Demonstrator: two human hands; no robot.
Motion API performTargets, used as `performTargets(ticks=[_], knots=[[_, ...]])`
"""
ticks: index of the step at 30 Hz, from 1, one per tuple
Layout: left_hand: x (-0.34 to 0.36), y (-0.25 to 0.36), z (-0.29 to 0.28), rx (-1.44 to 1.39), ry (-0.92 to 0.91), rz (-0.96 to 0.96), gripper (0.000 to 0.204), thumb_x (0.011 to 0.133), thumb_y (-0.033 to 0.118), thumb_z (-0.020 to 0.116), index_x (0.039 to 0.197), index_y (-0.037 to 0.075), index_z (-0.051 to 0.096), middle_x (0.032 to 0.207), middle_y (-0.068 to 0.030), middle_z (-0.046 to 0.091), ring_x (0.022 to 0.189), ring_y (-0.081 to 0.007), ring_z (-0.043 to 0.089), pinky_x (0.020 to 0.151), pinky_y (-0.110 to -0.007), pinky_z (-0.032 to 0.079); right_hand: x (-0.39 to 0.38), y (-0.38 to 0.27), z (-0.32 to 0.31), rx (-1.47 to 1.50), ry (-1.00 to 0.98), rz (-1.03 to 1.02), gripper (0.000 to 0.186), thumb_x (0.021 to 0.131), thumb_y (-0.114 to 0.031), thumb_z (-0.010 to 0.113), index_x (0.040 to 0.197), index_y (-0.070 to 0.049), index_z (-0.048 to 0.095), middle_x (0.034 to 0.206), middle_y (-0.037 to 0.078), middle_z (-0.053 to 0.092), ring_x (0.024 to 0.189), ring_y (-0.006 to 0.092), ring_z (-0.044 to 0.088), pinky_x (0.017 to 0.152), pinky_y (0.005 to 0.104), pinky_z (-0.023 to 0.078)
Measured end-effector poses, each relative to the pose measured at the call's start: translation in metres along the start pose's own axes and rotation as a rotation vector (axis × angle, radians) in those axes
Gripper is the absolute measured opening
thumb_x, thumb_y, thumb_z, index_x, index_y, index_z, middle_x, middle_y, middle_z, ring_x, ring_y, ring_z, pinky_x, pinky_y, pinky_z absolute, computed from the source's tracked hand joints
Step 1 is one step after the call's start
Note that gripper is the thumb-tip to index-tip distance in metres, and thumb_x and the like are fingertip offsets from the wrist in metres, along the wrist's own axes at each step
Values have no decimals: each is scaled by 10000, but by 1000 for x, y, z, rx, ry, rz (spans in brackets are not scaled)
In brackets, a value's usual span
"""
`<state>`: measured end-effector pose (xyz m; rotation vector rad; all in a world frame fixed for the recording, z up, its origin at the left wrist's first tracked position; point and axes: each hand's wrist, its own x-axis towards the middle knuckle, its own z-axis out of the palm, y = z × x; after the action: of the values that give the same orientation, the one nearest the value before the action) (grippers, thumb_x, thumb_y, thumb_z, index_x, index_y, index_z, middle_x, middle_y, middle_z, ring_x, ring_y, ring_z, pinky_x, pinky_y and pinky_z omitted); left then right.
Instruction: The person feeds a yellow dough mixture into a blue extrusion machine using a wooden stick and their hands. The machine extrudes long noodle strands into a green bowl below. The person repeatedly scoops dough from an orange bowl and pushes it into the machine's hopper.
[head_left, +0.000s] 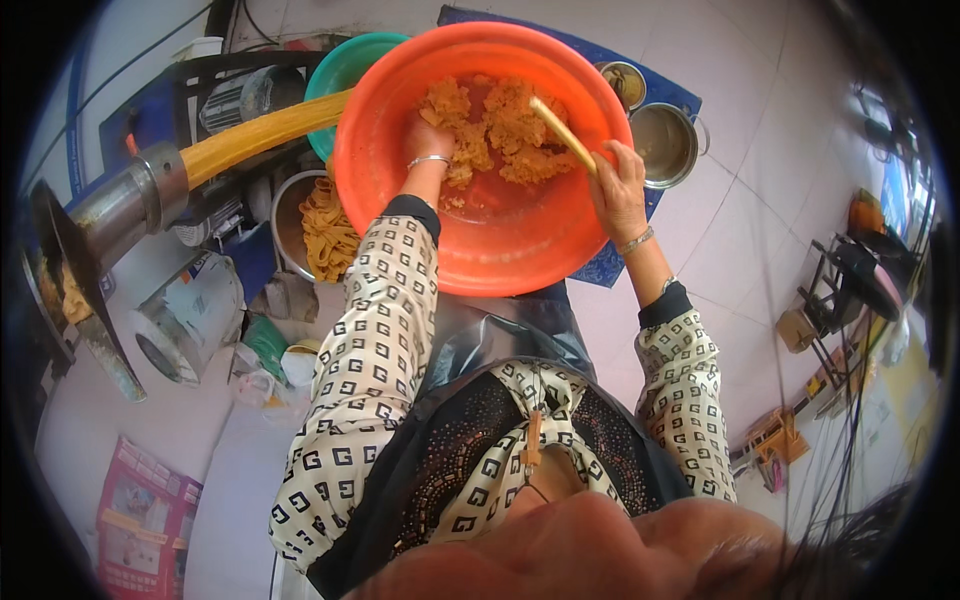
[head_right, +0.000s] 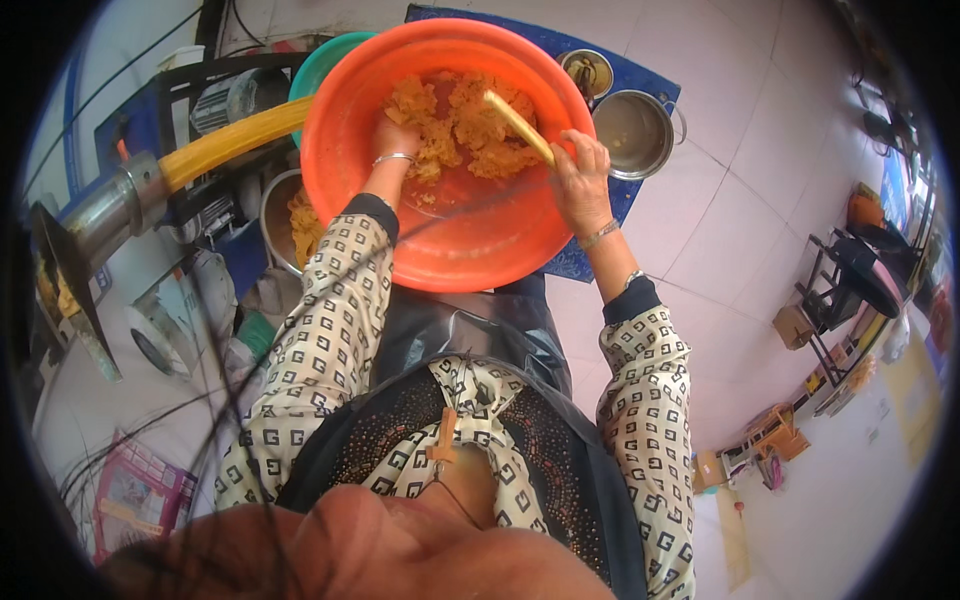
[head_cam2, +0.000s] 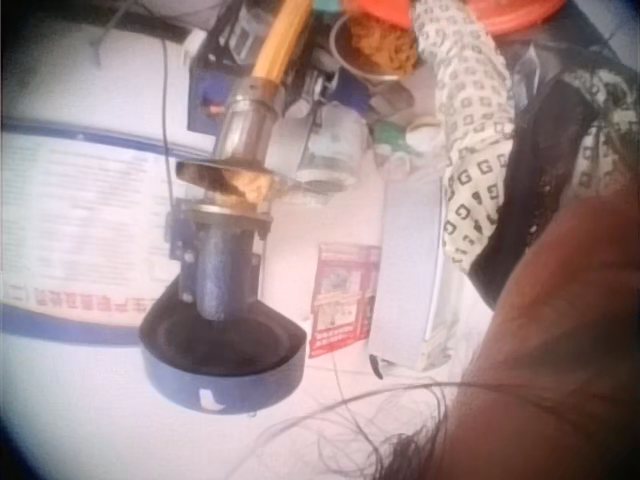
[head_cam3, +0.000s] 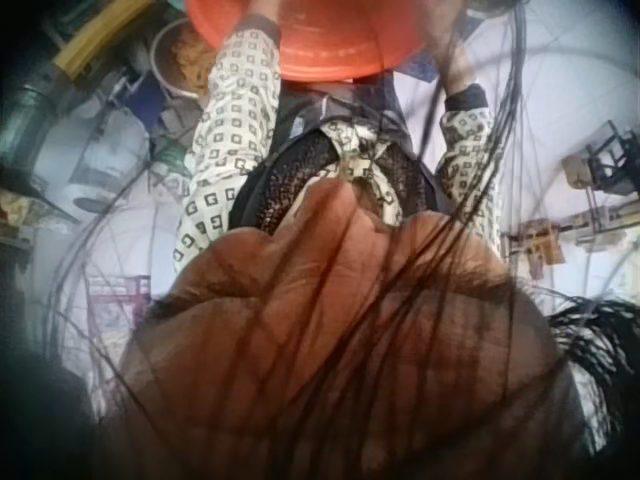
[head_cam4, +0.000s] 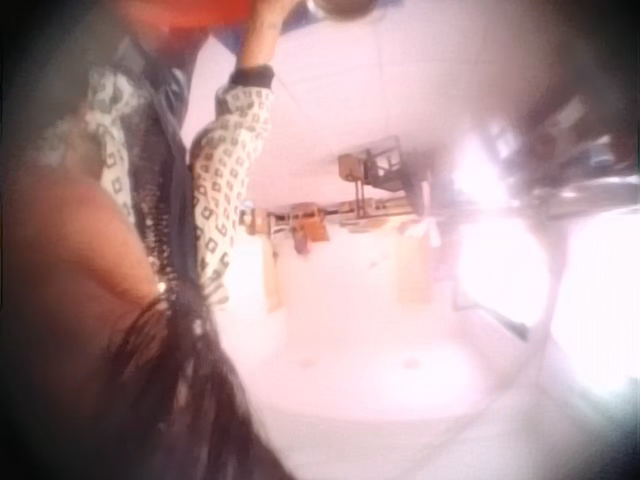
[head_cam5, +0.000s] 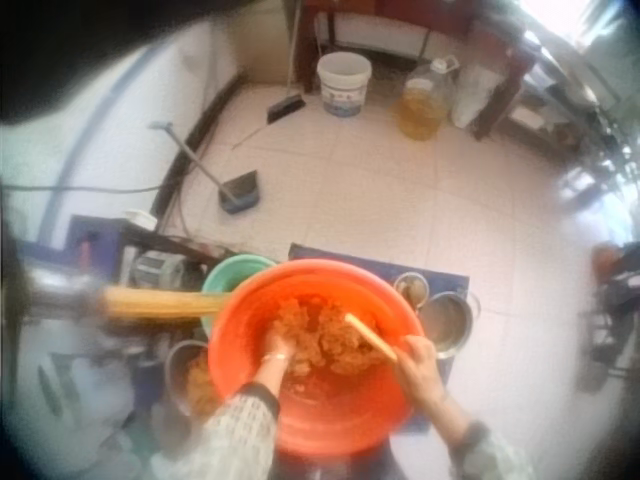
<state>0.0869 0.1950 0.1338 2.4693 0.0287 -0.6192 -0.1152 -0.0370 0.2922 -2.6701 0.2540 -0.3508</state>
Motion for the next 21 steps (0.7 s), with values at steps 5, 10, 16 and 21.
performTargets(ticks=[5,10,16,21], knots=[[-19,0,-14,-461,-161,-154,222,723,104,691,877,-53,664,808,-125,691,744,-223,674,644,-372,517,-5,12,18,29,44,57,331,735,-10,688,1060,-40,629,1198,112,528,1117,310,505,953,427,413],[-73,5,-11,-282,-363,135,303,722,126,668,1011,34,677,864,-152,715,802,-254,696,723,-397,542,-10,14,38,61,80,61,335,717,-15,705,1042,-44,630,1187,90,538,1098,286,517,924,413,428],[-74,-59,-8,-90,-492,2,958,731,363,741,1477,134,186,1380,-228,423,1282,-380,426,1055,-446,377,-23,20,59,105,91,50,320,728,-11,698,1038,-42,629,1186,87,540,1097,287,516,929,408,425],[-104,40,-19,550,-189,49,1021,732,369,778,1523,263,141,1528,-261,146,1397,-450,224,1065,-611,298,-20,11,50,115,83,59,326,734,27,677,1052,-18,624,1179,106,543,1092,310,512,940,403,435]])
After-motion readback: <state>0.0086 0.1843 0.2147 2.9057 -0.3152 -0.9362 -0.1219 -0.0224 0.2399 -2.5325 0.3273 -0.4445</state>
